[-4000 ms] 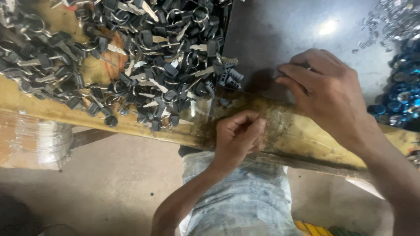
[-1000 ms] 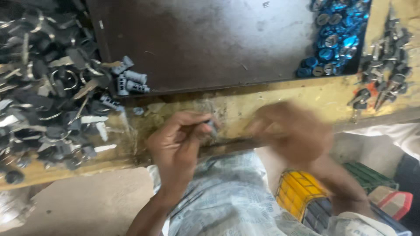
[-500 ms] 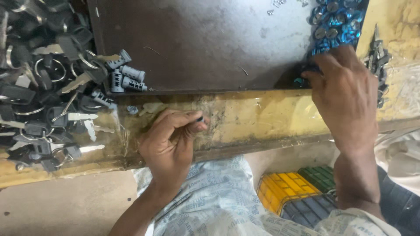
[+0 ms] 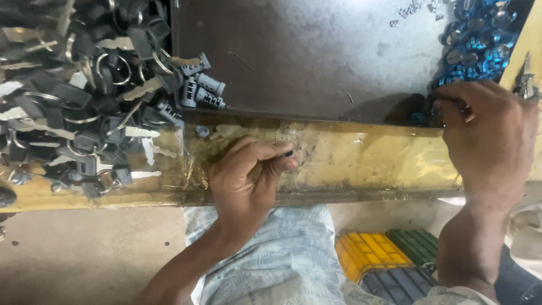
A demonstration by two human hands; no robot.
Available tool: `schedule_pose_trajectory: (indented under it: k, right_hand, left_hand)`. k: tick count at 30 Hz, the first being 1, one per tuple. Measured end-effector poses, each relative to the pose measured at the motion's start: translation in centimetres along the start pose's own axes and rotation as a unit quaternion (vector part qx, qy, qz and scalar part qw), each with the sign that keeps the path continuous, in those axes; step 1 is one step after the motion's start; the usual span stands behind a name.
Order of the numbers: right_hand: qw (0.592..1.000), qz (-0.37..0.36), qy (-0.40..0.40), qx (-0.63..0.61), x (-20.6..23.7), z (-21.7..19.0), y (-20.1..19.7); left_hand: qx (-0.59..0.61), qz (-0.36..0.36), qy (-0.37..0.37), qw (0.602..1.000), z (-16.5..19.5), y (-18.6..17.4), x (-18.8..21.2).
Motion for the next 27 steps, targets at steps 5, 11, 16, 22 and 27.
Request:
schedule_pose_trajectory:
  k: [5,11,16,22,27]
  right_hand:
    - [0.999,0.035,-0.001,-0.036,1.2,1.5,0.3]
    - [0.984,0.132,-0.083,-0.082,-1.2,-0.2,1.5]
    - [0.966,0.179,-0.169,-0.081,-2.6,-2.7,3.1]
    - [0.972,0.163,-0.144,-0.092,-1.3,-1.3,2.5]
    - [0.971,0.102,-0.186,-0.113,-2.0,-1.0,3.7]
  left_hand:
    - [-0.006,-0.007,-0.007,1.000,-0.2,0.0,0.1]
    - [-0.026,-0.002,-0.017,1.000,0.2,0.0,0.1]
    - [-0.030,0.002,0.000,1.000,0.3,-0.1,0.2]
    - [-0.016,0.015,0.005,1.000,-0.2,-0.1,0.3]
    - [-0.009,0.002,-0.014,1.000,-0.2,0.0,0.5]
Point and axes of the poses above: each hand's wrist, its own x-axis away from the middle knuckle, its own y-axis out of the palm, z = x × y, the point moved 2 cm from there along -x, towards the middle knuckle, and after that the axes turned 12 degrees about -y, right-handed, at the moved point
